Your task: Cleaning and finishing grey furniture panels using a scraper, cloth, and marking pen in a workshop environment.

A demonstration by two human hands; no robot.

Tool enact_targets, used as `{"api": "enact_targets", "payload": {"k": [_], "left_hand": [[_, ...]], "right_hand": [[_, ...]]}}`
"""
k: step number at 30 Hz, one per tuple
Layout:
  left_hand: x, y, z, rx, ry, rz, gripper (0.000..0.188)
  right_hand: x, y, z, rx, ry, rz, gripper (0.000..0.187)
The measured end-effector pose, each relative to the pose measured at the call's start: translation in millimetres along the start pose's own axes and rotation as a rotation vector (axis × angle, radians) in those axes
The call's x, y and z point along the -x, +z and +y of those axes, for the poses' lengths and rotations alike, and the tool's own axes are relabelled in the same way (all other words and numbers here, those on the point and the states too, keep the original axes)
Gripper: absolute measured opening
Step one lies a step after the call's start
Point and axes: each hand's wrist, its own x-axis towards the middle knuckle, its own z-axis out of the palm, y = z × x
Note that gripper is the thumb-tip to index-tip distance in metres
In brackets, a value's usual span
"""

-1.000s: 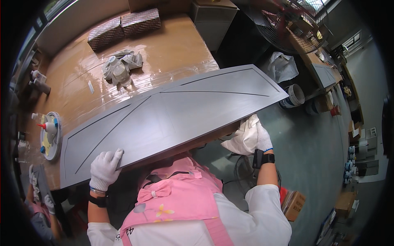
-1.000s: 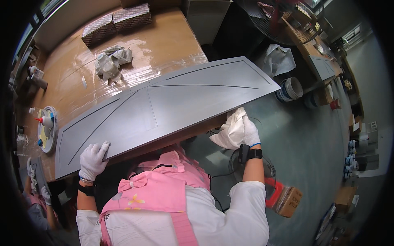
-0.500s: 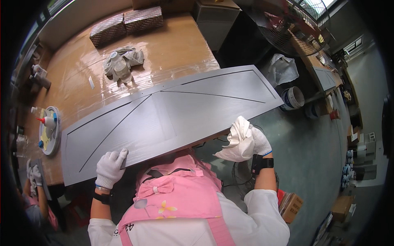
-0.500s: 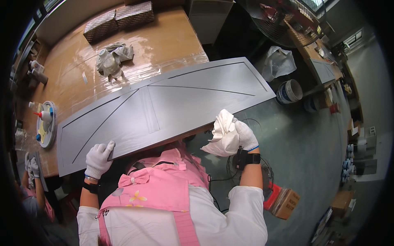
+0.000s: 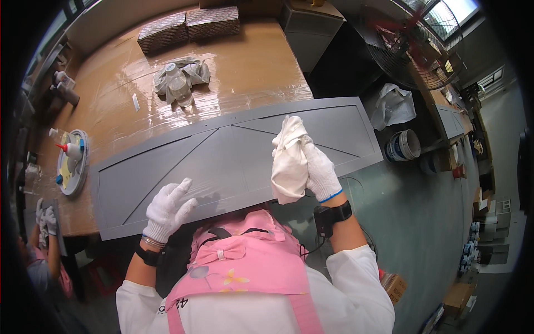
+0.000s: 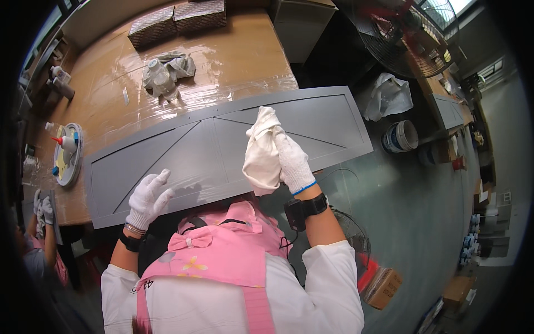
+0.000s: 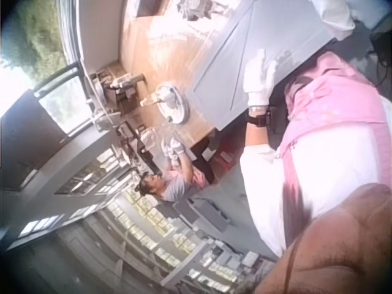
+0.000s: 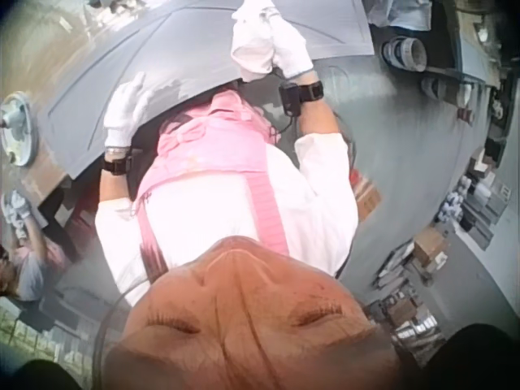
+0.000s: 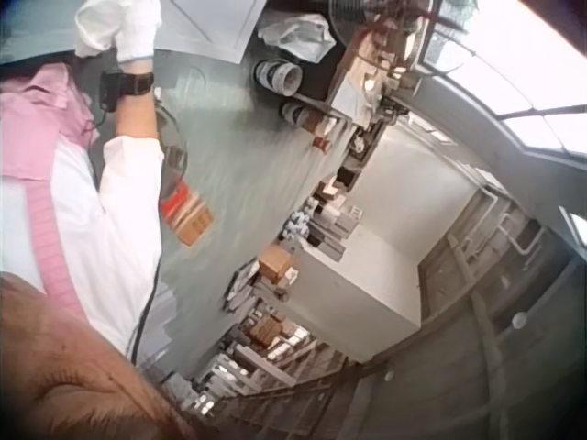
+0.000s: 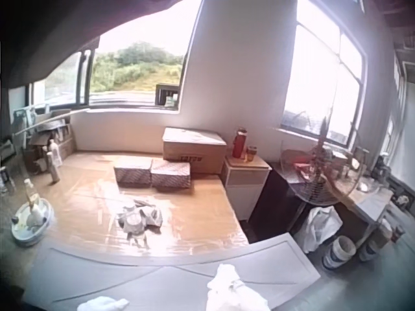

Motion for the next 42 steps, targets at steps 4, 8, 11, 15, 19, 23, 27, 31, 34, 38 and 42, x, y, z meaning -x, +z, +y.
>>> {"api": "enact_targets", "payload": {"k": [4,8,11,15,19,23,27,31,34,38,42], "left_hand": [[-41,1,46,0.144,0.158,0.212,0.055],[-63,15,72,0.649,-0.067,0.167,0.044],[-65,14,65,0.73,-0.174,0.054,0.031],[-63,7,61,0.508,0.018,0.203,0.019],[-66,14,66,0.769,-0.096,0.342,0.014],[-72,4,54,0.836,-0.207,0.155,0.021],[-86,-1,38,0.943,-0.3,0.354,0.028],[-81,-7,45,0.483,0.014,0.583,0.044],[-76,5,51,0.564,0.031,0.232,0.059],[-78,11,65,1.032,-0.185,0.043,0.064],[-85,18,70,1.342,-0.232,0.027,0.061]], "right_hand": [[-2,66,6,0.187,-0.024,-0.091,0.051],[-6,111,25,0.53,-0.124,-0.09,0.053],[8,131,18,0.95,-0.271,0.093,0.05],[-8,110,33,0.597,-0.029,-0.369,0.073],[2,108,44,0.574,-0.081,-0.629,0.068],[3,116,30,0.624,0.214,-0.646,0.057],[-2,115,29,0.226,0.147,-0.587,0.047],[-21,108,27,0.401,0.15,-0.372,0.042],[-6,131,14,0.326,0.079,-0.39,0.038],[-4,132,11,0.297,-0.001,-0.465,0.043],[-22,117,25,0.748,-0.559,-0.471,0.064]]}}
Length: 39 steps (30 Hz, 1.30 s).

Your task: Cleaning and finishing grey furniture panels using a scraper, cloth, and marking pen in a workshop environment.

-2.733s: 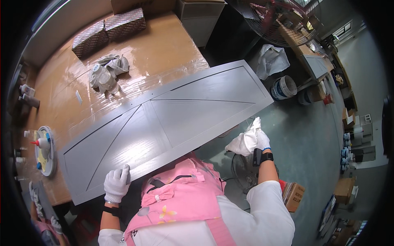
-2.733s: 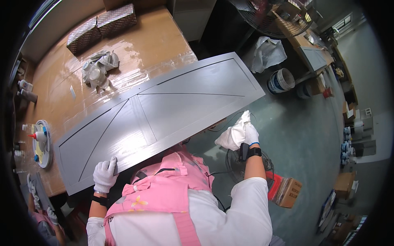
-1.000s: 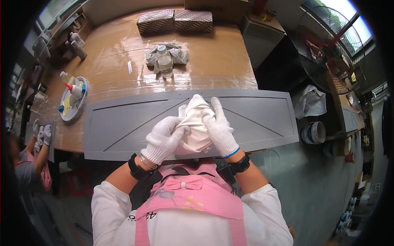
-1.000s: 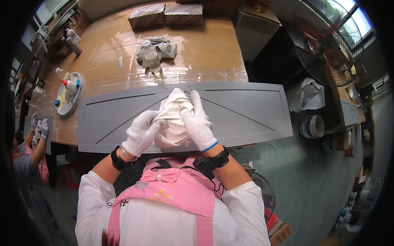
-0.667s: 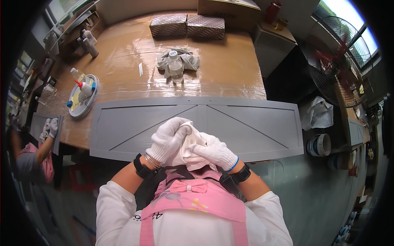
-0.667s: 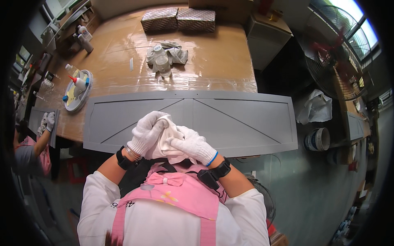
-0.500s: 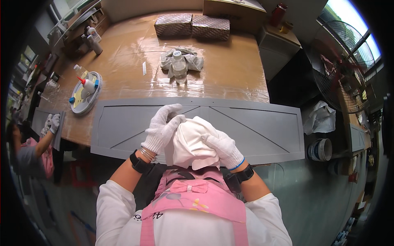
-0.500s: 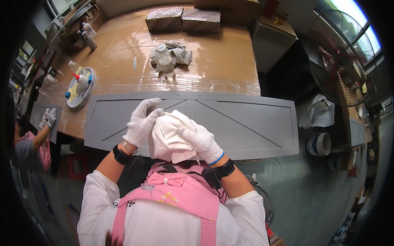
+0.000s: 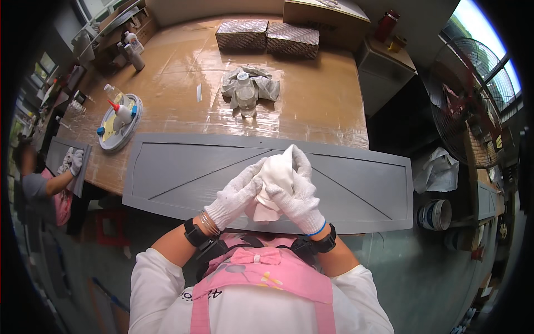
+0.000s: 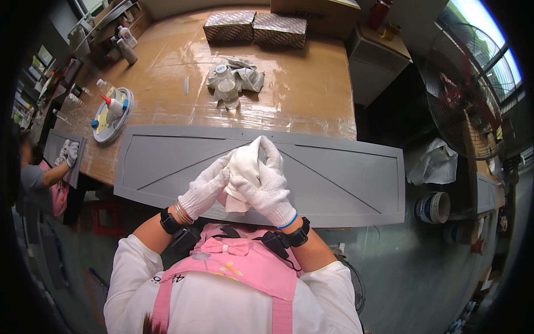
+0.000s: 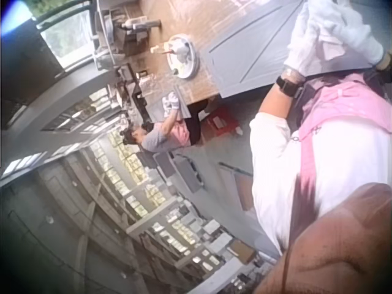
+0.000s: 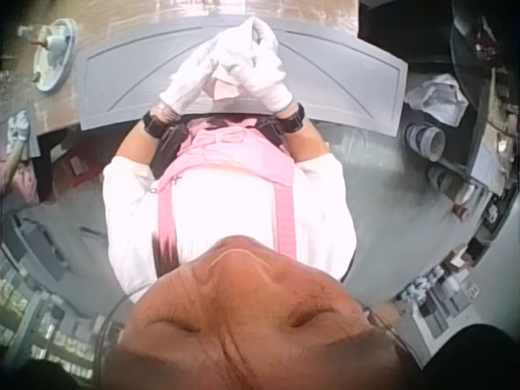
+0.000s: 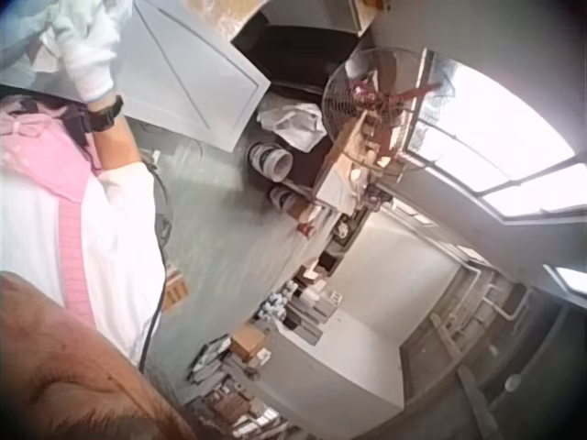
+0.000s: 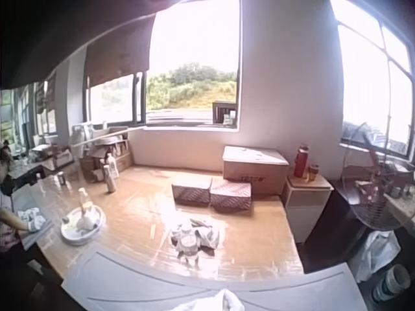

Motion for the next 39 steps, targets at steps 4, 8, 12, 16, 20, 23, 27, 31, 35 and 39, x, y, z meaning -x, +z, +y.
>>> {"api": "enact_targets", "payload": {"k": [4,8,12,16,20,23,27,31,35,39], "left_hand": [[-20,-21,-23,0.403,-0.206,-0.098,0.051],[-39,-22,-34,0.599,-0.544,-0.209,0.05],[-82,-22,-1,-0.26,-0.504,-0.374,0.071],[-140,-91,-33,-0.615,0.264,0.422,0.102],[-205,-126,-16,-0.62,0.256,0.589,0.106],[-247,-147,-42,-0.499,0.24,0.553,0.105],[-271,-180,-75,-0.525,0.283,0.511,0.094],[-261,-151,-55,-0.551,0.277,0.448,0.085],[-225,-125,-35,-0.782,0.578,0.305,0.076],[-175,-79,6,-1.206,0.782,0.069,0.07]], "right_hand": [[-4,6,-4,-0.212,0.066,-0.071,0.078],[-12,1,-9,-0.289,0.145,-0.135,0.074],[-11,-18,-3,-0.53,0.362,0.063,0.059],[-8,-50,1,-0.864,0.328,0.237,0.053],[-2,-56,-5,-0.799,0.325,0.317,0.061],[5,-57,-4,-0.707,0.31,0.319,0.064],[9,-62,-1,-0.745,0.357,0.405,0.06],[18,-67,17,-0.718,0.412,0.584,0.048],[13,-65,15,-0.723,0.448,0.546,0.048],[-8,-52,8,-0.58,0.378,0.605,0.049]]}}
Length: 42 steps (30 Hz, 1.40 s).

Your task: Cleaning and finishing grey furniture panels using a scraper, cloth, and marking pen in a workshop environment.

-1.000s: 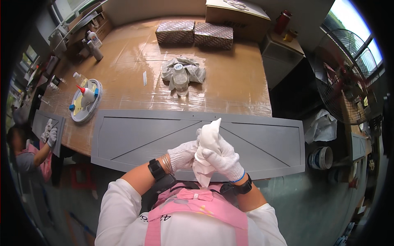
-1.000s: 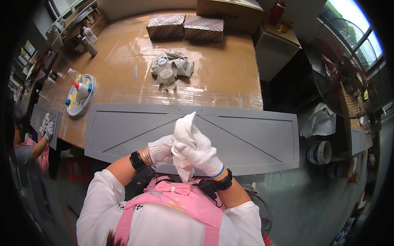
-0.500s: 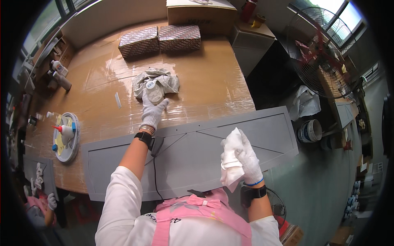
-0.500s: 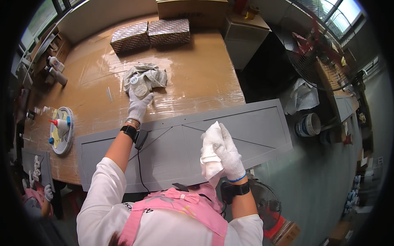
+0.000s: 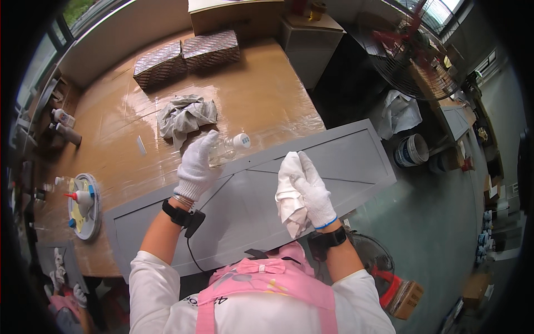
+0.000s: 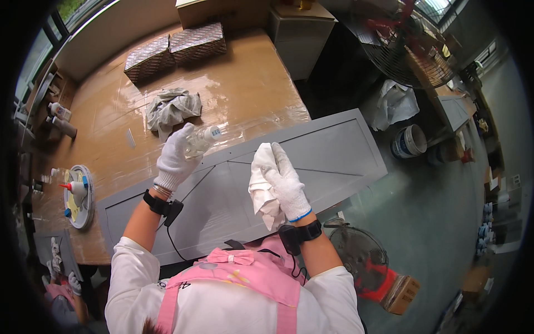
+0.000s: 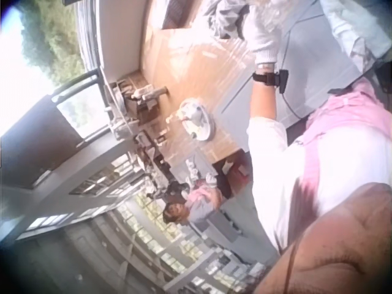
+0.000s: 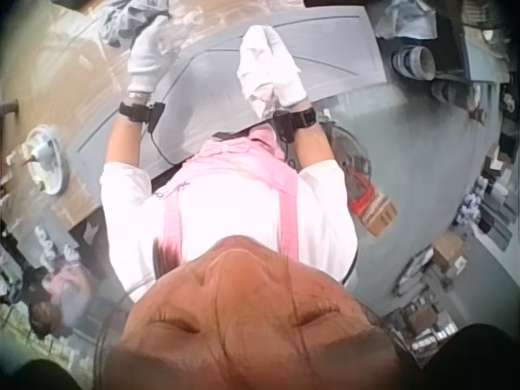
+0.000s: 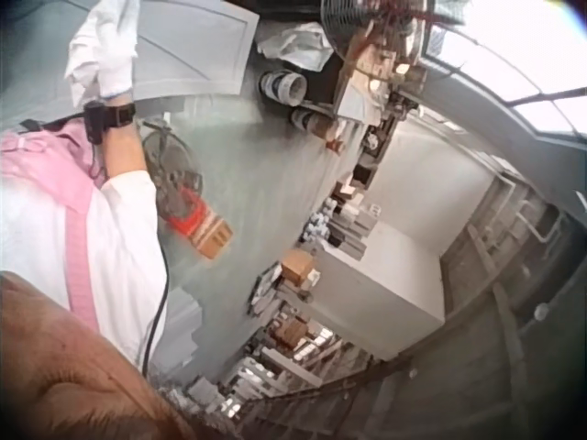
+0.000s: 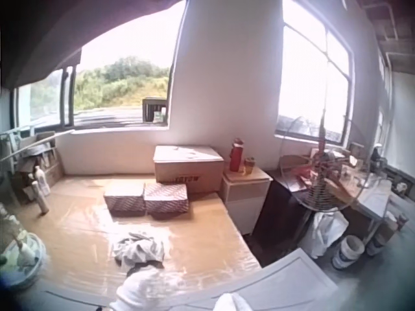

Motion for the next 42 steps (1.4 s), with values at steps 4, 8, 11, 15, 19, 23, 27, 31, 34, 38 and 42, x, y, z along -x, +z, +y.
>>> {"api": "enact_targets", "payload": {"k": [4,8,11,15,19,23,27,31,34,38,42], "left_hand": [[4,-20,40,-0.18,0.124,-0.142,0.063],[2,-31,61,-0.294,0.204,-0.12,0.056],[-1,-37,68,-0.354,0.239,-0.115,0.052],[-1,-43,75,-0.457,0.274,-0.127,0.047],[-5,-47,83,-0.483,0.287,-0.128,0.045],[-6,-50,91,-0.493,0.3,-0.139,0.044],[-10,-55,98,-0.499,0.308,-0.161,0.043],[-10,-54,98,-0.538,0.314,-0.151,0.043],[-8,-55,99,-0.515,0.324,-0.153,0.044],[-9,-58,104,-0.512,0.337,-0.144,0.043],[-10,-56,100,-0.516,0.321,-0.14,0.043]], "right_hand": [[-5,5,5,-0.023,0.052,-0.029,0.047],[-4,10,6,0.047,0.085,-0.067,0.045],[-3,9,9,0.024,0.08,-0.093,0.042],[2,11,4,0.011,0.107,-0.112,0.042],[4,9,5,-0.026,0.092,-0.134,0.042],[4,5,7,-0.074,0.092,-0.151,0.041],[6,1,9,-0.099,0.122,-0.152,0.042],[2,-8,18,-0.138,0.148,-0.167,0.042],[2,-11,17,-0.16,0.189,-0.165,0.041],[3,-13,15,-0.158,0.168,-0.192,0.041],[6,-10,12,-0.203,0.217,-0.181,0.038]]}}
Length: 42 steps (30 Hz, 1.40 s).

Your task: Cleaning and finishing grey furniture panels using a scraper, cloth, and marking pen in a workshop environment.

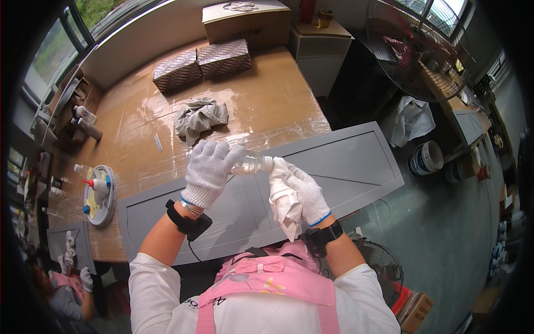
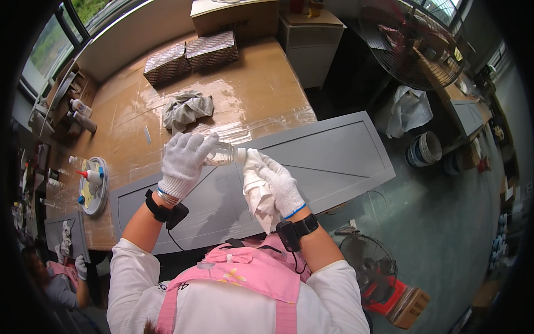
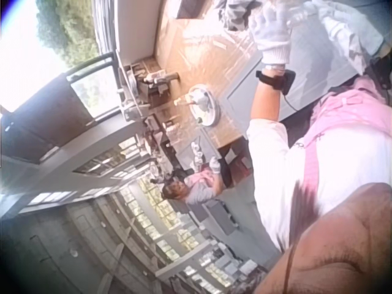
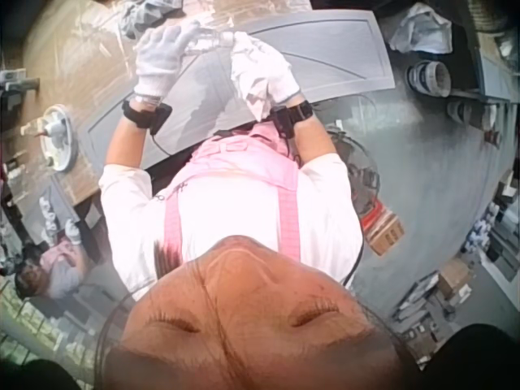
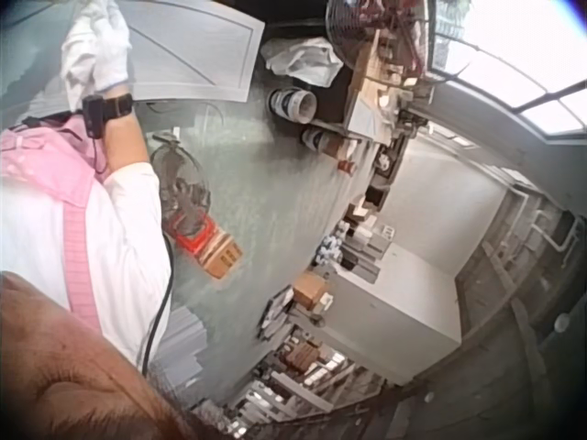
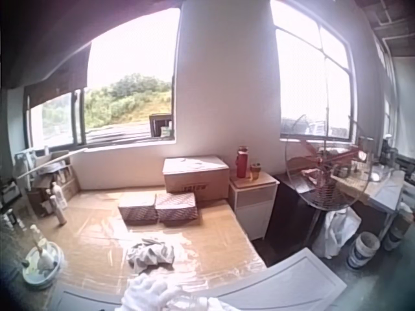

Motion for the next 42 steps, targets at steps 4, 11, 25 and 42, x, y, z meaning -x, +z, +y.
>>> {"api": "enact_targets", "payload": {"k": [4,11,25,42], "left_hand": [[12,18,-6,0.076,-0.041,0.015,0.051],[43,105,-42,0.67,-0.56,0.025,0.07],[98,193,-95,0.826,-1.139,0.235,0.084],[236,57,124,0.199,-0.416,-0.219,0.072]], "right_hand": [[6,9,-7,-0.093,0.046,-0.028,0.036],[7,-18,-8,-0.069,0.151,-0.069,0.037],[70,-172,-101,1.658,-0.09,0.485,0.047],[-6,-179,-116,2.059,-0.176,0.186,0.044]]}}
